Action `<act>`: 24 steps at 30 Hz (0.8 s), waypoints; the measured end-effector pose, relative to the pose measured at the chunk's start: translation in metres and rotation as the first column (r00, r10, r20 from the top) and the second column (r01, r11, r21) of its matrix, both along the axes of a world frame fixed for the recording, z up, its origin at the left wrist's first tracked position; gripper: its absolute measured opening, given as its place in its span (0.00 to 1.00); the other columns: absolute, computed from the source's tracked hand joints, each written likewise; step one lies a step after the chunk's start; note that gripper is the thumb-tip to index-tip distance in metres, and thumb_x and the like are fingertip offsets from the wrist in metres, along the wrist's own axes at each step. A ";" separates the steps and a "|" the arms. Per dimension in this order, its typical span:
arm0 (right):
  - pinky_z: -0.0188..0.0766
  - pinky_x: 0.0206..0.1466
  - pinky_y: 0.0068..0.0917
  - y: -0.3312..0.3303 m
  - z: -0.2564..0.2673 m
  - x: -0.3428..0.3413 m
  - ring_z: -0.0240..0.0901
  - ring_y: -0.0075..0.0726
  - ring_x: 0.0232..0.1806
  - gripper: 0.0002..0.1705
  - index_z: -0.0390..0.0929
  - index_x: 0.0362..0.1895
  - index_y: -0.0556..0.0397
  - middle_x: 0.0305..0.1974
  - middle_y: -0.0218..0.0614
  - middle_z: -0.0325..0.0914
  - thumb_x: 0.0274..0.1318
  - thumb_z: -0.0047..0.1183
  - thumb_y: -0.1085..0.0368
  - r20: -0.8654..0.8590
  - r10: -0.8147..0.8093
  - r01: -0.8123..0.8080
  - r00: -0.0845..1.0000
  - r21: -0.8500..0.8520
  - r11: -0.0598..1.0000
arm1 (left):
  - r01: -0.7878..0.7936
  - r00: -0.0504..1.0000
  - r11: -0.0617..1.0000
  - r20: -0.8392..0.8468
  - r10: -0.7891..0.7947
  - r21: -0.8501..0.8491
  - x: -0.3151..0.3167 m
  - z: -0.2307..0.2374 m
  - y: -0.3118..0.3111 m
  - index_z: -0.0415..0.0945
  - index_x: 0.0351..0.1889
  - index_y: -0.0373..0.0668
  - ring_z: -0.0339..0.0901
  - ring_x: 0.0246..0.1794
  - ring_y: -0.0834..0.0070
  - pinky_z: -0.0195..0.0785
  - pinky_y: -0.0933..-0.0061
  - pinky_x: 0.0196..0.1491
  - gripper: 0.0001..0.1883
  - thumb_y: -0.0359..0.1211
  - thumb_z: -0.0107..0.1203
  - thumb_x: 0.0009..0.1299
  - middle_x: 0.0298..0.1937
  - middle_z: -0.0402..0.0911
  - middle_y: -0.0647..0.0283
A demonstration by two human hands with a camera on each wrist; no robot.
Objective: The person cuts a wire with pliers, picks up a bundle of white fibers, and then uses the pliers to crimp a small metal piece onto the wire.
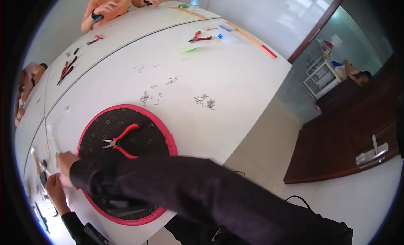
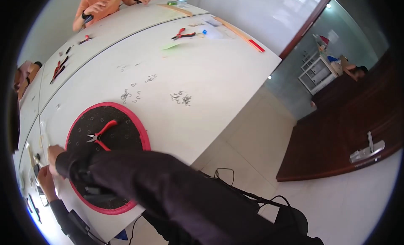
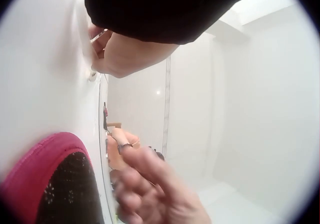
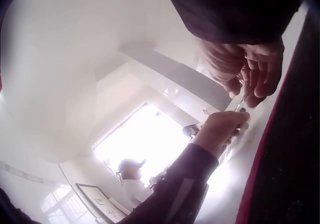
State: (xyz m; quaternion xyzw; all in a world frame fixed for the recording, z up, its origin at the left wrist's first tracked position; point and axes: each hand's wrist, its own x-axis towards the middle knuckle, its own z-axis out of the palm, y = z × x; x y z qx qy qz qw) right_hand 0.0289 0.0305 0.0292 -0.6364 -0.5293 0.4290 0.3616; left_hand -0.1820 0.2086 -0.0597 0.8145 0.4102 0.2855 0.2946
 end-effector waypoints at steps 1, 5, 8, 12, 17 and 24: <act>0.85 0.33 0.38 0.014 -0.010 -0.010 0.86 0.54 0.32 0.11 0.81 0.35 0.69 0.29 0.58 0.83 0.53 0.60 0.70 -0.073 -0.103 0.102 0.992 -0.026 0.994 | 0.008 1.000 1.000 0.006 -0.008 -0.023 -0.003 -0.004 0.006 0.81 0.44 0.30 0.79 0.38 0.77 0.71 0.75 0.45 0.13 0.34 0.55 0.73 0.37 0.85 0.60; 0.83 0.43 0.38 0.067 -0.048 -0.058 0.84 0.52 0.44 0.14 0.83 0.40 0.64 0.39 0.56 0.84 0.51 0.63 0.67 -0.116 -0.371 0.374 0.921 0.004 0.927 | 0.020 1.000 0.999 0.015 -0.020 -0.047 -0.010 -0.006 0.012 0.81 0.48 0.30 0.79 0.39 0.77 0.71 0.75 0.46 0.15 0.35 0.53 0.75 0.40 0.86 0.59; 0.82 0.48 0.40 0.086 -0.061 -0.075 0.82 0.57 0.47 0.12 0.83 0.39 0.63 0.41 0.57 0.83 0.52 0.61 0.67 -0.139 -0.454 0.463 0.880 0.040 0.885 | 0.031 0.997 0.996 0.071 -0.026 -0.084 -0.023 -0.012 0.016 0.81 0.51 0.30 0.79 0.41 0.76 0.72 0.75 0.47 0.17 0.36 0.53 0.76 0.43 0.86 0.58; 0.81 0.48 0.45 0.100 -0.077 -0.087 0.82 0.59 0.47 0.11 0.81 0.40 0.62 0.41 0.58 0.82 0.56 0.55 0.68 -0.112 -0.482 0.494 0.869 0.131 0.860 | 0.013 0.993 0.994 0.121 0.000 -0.105 -0.035 -0.023 0.027 0.81 0.52 0.31 0.79 0.42 0.76 0.72 0.75 0.48 0.17 0.36 0.54 0.76 0.44 0.86 0.58; 0.75 0.56 0.46 0.106 -0.099 -0.079 0.77 0.61 0.53 0.21 0.79 0.44 0.65 0.45 0.62 0.78 0.53 0.61 0.59 0.230 -0.239 0.170 0.944 0.284 0.944 | -0.179 0.950 0.951 0.208 0.234 -0.251 -0.018 -0.021 -0.005 0.83 0.48 0.33 0.78 0.39 0.80 0.71 0.77 0.42 0.14 0.36 0.59 0.74 0.41 0.85 0.62; 0.83 0.22 0.35 0.035 -0.017 -0.031 0.84 0.44 0.22 0.08 0.77 0.33 0.71 0.25 0.51 0.82 0.59 0.53 0.74 -0.341 -0.148 0.144 0.928 -0.038 0.989 | -0.174 0.919 0.955 0.309 0.246 -0.242 0.027 0.048 -0.089 0.84 0.40 0.32 0.77 0.30 0.80 0.69 0.78 0.36 0.14 0.35 0.63 0.65 0.30 0.84 0.64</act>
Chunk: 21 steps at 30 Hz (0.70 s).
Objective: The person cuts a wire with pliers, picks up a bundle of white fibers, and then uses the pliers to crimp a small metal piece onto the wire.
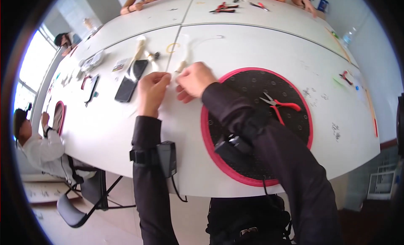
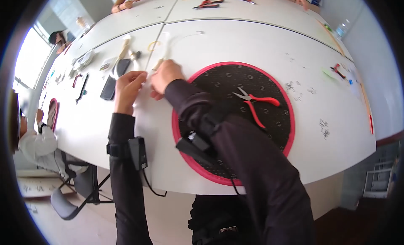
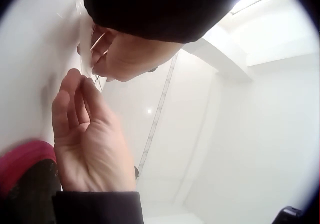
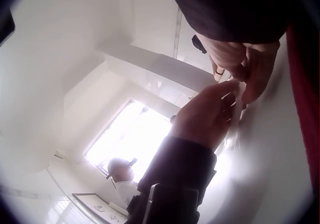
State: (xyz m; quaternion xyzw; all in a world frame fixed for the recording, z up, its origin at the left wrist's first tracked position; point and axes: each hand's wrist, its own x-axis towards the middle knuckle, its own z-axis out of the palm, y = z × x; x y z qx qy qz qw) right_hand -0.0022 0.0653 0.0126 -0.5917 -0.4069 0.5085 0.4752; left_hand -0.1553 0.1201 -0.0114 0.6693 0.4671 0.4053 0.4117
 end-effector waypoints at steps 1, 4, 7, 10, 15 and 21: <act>0.83 0.22 0.35 -0.003 0.003 0.003 0.84 0.44 0.23 0.09 0.77 0.34 0.71 0.26 0.50 0.82 0.60 0.53 0.73 -0.006 -0.003 0.003 1.000 0.007 1.000 | -0.023 1.000 1.000 -0.002 0.023 0.000 0.002 0.002 -0.002 0.84 0.40 0.32 0.77 0.29 0.80 0.69 0.78 0.35 0.13 0.35 0.63 0.65 0.30 0.84 0.64; 0.84 0.25 0.33 -0.007 0.001 0.008 0.85 0.44 0.25 0.09 0.77 0.36 0.71 0.31 0.48 0.83 0.60 0.54 0.72 -0.002 0.003 -0.003 1.000 0.002 1.000 | -0.012 1.000 0.998 0.001 0.012 -0.065 0.003 0.003 -0.004 0.83 0.42 0.33 0.75 0.29 0.81 0.69 0.79 0.36 0.14 0.36 0.62 0.67 0.31 0.83 0.64; 0.85 0.28 0.33 -0.011 0.001 0.013 0.86 0.43 0.29 0.09 0.77 0.38 0.70 0.34 0.49 0.83 0.60 0.53 0.73 0.012 0.034 -0.033 0.999 -0.028 0.999 | -0.006 1.000 0.995 -0.002 0.005 -0.097 0.004 0.005 -0.006 0.82 0.43 0.33 0.75 0.30 0.81 0.69 0.79 0.37 0.14 0.36 0.61 0.68 0.33 0.82 0.64; 0.85 0.29 0.33 -0.013 0.003 0.016 0.86 0.43 0.29 0.10 0.76 0.40 0.70 0.35 0.49 0.84 0.60 0.53 0.72 0.050 0.043 -0.040 0.998 -0.055 0.998 | -0.027 1.000 0.997 0.004 0.027 -0.077 0.002 0.003 -0.004 0.83 0.42 0.33 0.76 0.29 0.80 0.70 0.78 0.36 0.14 0.36 0.61 0.67 0.32 0.83 0.63; 0.85 0.29 0.33 -0.019 0.010 0.021 0.86 0.42 0.29 0.10 0.76 0.41 0.70 0.33 0.49 0.84 0.61 0.53 0.72 0.097 0.058 -0.053 0.994 -0.060 0.997 | -0.102 0.991 0.995 -0.081 0.102 0.004 0.008 0.000 -0.003 0.84 0.38 0.34 0.82 0.30 0.71 0.74 0.69 0.38 0.16 0.40 0.62 0.64 0.30 0.86 0.57; 0.83 0.28 0.31 -0.021 0.008 0.023 0.85 0.39 0.28 0.12 0.76 0.41 0.70 0.34 0.48 0.83 0.60 0.55 0.69 0.124 0.105 -0.095 0.987 -0.087 0.992 | -0.024 0.919 0.996 -0.390 0.057 0.088 0.019 -0.004 -0.009 0.85 0.34 0.35 0.85 0.35 0.61 0.76 0.64 0.42 0.19 0.45 0.63 0.60 0.32 0.86 0.53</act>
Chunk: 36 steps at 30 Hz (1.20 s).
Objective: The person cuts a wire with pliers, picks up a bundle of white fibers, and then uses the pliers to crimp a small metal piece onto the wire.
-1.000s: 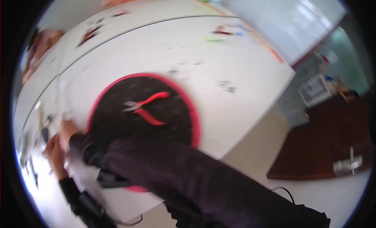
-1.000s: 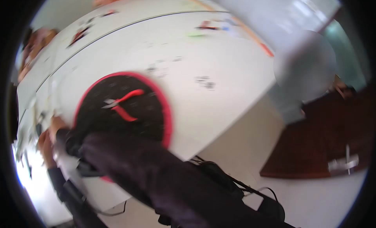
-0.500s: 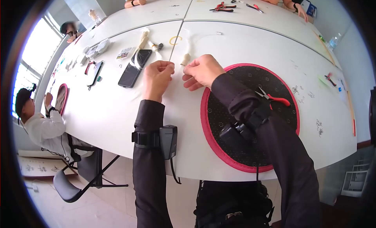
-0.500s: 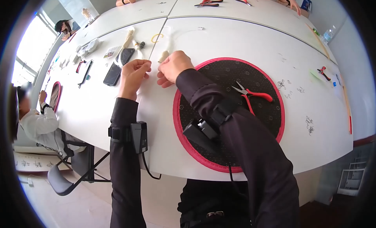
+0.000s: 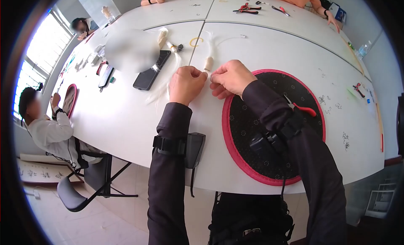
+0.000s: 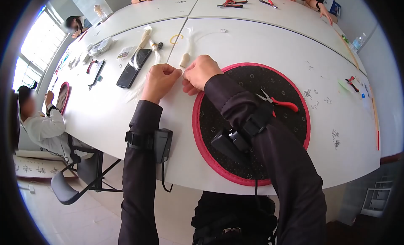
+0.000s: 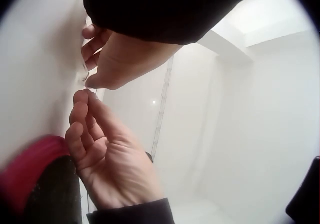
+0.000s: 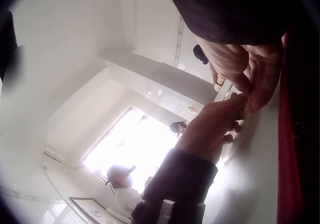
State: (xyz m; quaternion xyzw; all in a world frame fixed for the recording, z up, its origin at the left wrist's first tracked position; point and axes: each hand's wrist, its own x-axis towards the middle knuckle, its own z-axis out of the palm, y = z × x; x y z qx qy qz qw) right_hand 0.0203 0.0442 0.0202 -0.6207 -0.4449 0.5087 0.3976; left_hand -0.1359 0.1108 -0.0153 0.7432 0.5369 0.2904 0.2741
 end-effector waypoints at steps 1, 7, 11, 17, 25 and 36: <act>0.82 0.29 0.30 -0.002 0.001 0.002 0.84 0.37 0.28 0.13 0.77 0.42 0.69 0.34 0.46 0.83 0.61 0.55 0.67 0.018 0.020 -0.019 1.000 -0.019 1.000 | 0.007 1.000 1.000 0.016 -0.007 0.004 -0.001 -0.003 0.002 0.85 0.34 0.35 0.85 0.34 0.62 0.76 0.65 0.42 0.18 0.44 0.63 0.60 0.31 0.86 0.54; 0.78 0.27 0.26 -0.015 0.010 0.015 0.81 0.31 0.25 0.15 0.78 0.41 0.66 0.34 0.43 0.82 0.62 0.57 0.63 0.069 0.057 -0.054 0.996 -0.049 0.997 | -0.038 0.984 0.997 0.173 0.048 -0.059 -0.003 -0.004 0.004 0.85 0.33 0.34 0.83 0.30 0.67 0.75 0.67 0.39 0.15 0.40 0.62 0.61 0.28 0.85 0.56; 0.74 0.24 0.22 -0.030 0.018 0.027 0.78 0.27 0.23 0.15 0.79 0.40 0.65 0.33 0.40 0.82 0.62 0.57 0.62 0.069 0.077 -0.075 0.995 -0.044 0.996 | -0.062 0.983 0.996 0.171 0.071 -0.061 -0.003 -0.002 0.002 0.85 0.33 0.34 0.83 0.29 0.67 0.75 0.67 0.39 0.15 0.39 0.62 0.61 0.28 0.85 0.57; 0.67 0.19 0.17 -0.078 0.044 0.049 0.73 0.20 0.20 0.13 0.79 0.41 0.61 0.25 0.30 0.77 0.65 0.56 0.61 0.111 0.056 -0.057 0.992 0.001 0.998 | -0.145 0.980 0.989 0.141 0.141 0.022 -0.001 -0.001 -0.002 0.85 0.33 0.35 0.84 0.31 0.64 0.75 0.66 0.40 0.14 0.39 0.62 0.62 0.29 0.86 0.55; 0.53 0.18 0.13 -0.166 0.081 0.095 0.60 0.11 0.17 0.13 0.79 0.42 0.61 0.25 0.23 0.74 0.66 0.57 0.62 0.111 -0.159 0.153 0.981 0.063 0.986 | -0.259 0.965 0.961 0.078 0.252 0.101 -0.003 -0.004 0.000 0.84 0.35 0.36 0.82 0.39 0.59 0.73 0.60 0.45 0.13 0.38 0.62 0.63 0.34 0.85 0.53; 0.61 0.31 0.13 -0.262 0.075 0.107 0.64 0.10 0.26 0.09 0.81 0.41 0.61 0.26 0.21 0.75 0.65 0.58 0.67 0.193 -0.315 0.293 0.929 0.131 0.947 | 0.635 0.680 0.562 -0.037 -0.733 0.530 0.063 0.098 -0.140 0.79 0.54 0.40 0.78 0.53 0.63 0.69 0.65 0.56 0.18 0.27 0.64 0.66 0.55 0.82 0.58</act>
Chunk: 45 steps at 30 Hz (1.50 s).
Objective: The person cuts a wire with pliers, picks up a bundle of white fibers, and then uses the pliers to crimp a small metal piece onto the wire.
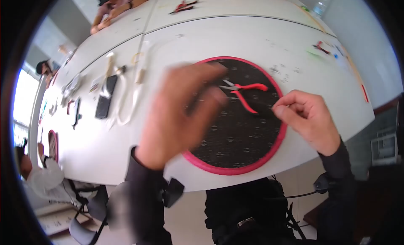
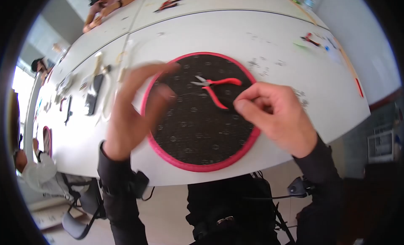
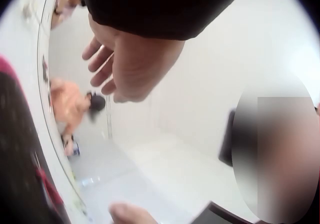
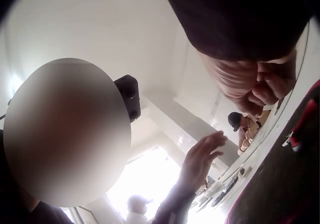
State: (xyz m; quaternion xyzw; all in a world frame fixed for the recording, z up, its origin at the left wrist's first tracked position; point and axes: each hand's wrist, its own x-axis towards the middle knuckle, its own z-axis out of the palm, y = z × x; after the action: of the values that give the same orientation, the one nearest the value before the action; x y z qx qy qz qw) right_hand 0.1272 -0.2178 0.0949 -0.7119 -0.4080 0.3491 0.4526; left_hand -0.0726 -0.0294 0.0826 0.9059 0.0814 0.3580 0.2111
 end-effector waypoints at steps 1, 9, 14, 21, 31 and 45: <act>0.60 0.30 0.14 -0.008 -0.003 -0.001 0.63 0.09 0.25 0.09 0.81 0.40 0.61 0.24 0.20 0.74 0.65 0.58 0.66 0.000 -0.002 0.002 1.000 0.012 1.000 | 0.162 0.986 0.975 -0.007 -0.165 -0.151 0.015 -0.008 -0.023 0.79 0.53 0.38 0.77 0.54 0.60 0.69 0.63 0.56 0.17 0.28 0.64 0.65 0.53 0.82 0.56; 0.56 0.26 0.16 -0.100 -0.023 0.029 0.59 0.10 0.22 0.08 0.79 0.36 0.60 0.21 0.20 0.70 0.65 0.57 0.66 0.033 -0.244 0.247 0.969 -0.133 0.960 | 0.075 0.899 0.807 -0.309 -0.308 -0.586 0.003 -0.008 -0.040 0.82 0.40 0.34 0.77 0.29 0.73 0.70 0.73 0.34 0.04 0.24 0.59 0.69 0.33 0.82 0.58; 0.71 0.39 0.25 -0.131 -0.032 0.035 0.76 0.29 0.36 0.12 0.80 0.46 0.60 0.36 0.37 0.80 0.61 0.59 0.67 0.339 -0.126 0.198 0.932 -0.186 0.962 | -0.018 0.891 0.876 -0.406 -0.206 -0.482 0.006 -0.007 -0.051 0.82 0.37 0.35 0.77 0.28 0.70 0.70 0.69 0.34 0.04 0.22 0.62 0.65 0.30 0.81 0.59; 0.68 0.61 0.41 -0.079 -0.017 -0.010 0.71 0.56 0.56 0.32 0.61 0.67 0.64 0.58 0.56 0.69 0.63 0.57 0.67 0.278 0.180 -0.261 0.944 0.287 0.922 | 0.274 0.903 0.944 -0.290 -0.317 -0.182 0.046 -0.007 -0.096 0.83 0.35 0.39 0.73 0.25 0.64 0.66 0.66 0.29 0.07 0.22 0.66 0.60 0.26 0.78 0.59; 0.54 0.24 0.26 0.005 -0.030 -0.008 0.54 0.21 0.19 0.18 0.73 0.50 0.60 0.17 0.26 0.59 0.69 0.54 0.57 0.011 0.209 -0.205 0.978 0.259 0.944 | -0.070 0.971 0.975 -0.240 0.017 -0.212 0.043 0.003 -0.068 0.82 0.37 0.34 0.76 0.23 0.73 0.68 0.74 0.28 0.04 0.21 0.59 0.65 0.28 0.82 0.57; 0.55 0.23 0.19 0.068 -0.068 0.025 0.59 0.12 0.21 0.10 0.73 0.43 0.57 0.24 0.22 0.70 0.70 0.52 0.62 -0.271 0.057 0.049 0.961 0.367 0.929 | -0.400 0.906 0.840 -0.298 0.301 -0.367 0.050 0.005 0.012 0.82 0.39 0.32 0.72 0.27 0.86 0.66 0.81 0.35 0.10 0.32 0.58 0.73 0.26 0.81 0.67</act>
State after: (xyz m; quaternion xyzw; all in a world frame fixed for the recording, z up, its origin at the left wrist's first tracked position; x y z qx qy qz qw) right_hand 0.1525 -0.1495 0.0271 -0.5569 -0.4007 0.3628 0.6306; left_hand -0.0226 -0.0170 0.0872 0.8433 0.3454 0.2584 0.3205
